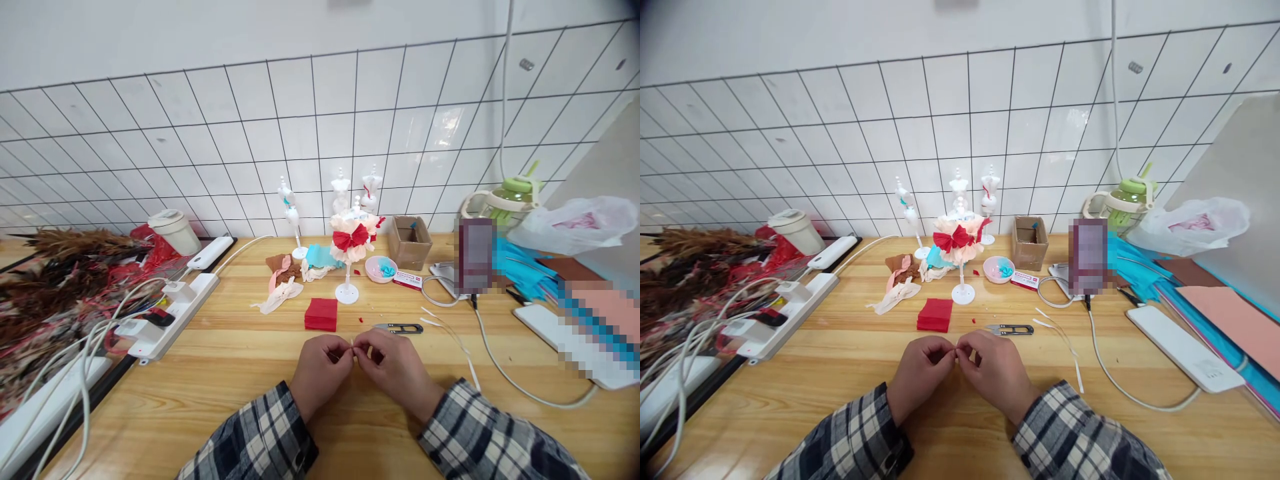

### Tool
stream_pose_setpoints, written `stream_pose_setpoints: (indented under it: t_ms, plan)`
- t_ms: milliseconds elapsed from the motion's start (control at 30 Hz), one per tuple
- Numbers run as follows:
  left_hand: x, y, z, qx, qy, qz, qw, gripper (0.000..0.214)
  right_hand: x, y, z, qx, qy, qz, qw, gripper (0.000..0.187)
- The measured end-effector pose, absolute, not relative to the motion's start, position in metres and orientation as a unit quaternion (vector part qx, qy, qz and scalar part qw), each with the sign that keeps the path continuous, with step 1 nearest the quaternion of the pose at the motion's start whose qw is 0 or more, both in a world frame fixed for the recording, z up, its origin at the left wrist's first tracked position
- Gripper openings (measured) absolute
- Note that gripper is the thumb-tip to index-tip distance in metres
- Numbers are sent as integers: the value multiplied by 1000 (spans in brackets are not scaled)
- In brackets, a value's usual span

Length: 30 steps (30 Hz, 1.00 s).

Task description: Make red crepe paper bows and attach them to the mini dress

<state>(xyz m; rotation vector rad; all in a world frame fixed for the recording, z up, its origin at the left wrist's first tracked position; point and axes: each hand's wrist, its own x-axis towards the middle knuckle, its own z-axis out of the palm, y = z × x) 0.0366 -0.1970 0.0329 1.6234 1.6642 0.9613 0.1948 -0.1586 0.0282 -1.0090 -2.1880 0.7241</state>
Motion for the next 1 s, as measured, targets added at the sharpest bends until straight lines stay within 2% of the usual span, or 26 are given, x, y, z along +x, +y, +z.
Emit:
stream_pose_setpoints:
  t_ms: [133,267,667,733,833,1000]
  plan:
    - [36,-196,33,615,629,369,300,21,193,-156,30,-405,-788,344,311,12]
    - [36,-195,31,612,619,385,308,19,192,-151,28,-420,-702,488,303,15]
    - [39,-199,41,606,572,426,352,15,196,-145,26,-337,-375,794,339,25]
    - [39,-200,42,601,572,428,357,15,199,-143,30,-334,-325,815,345,25]
    - [39,-200,41,595,581,424,359,15,207,-137,36,-328,-288,803,405,25]
    - [37,-193,31,591,591,411,364,17,228,-111,59,-365,-395,697,474,26]
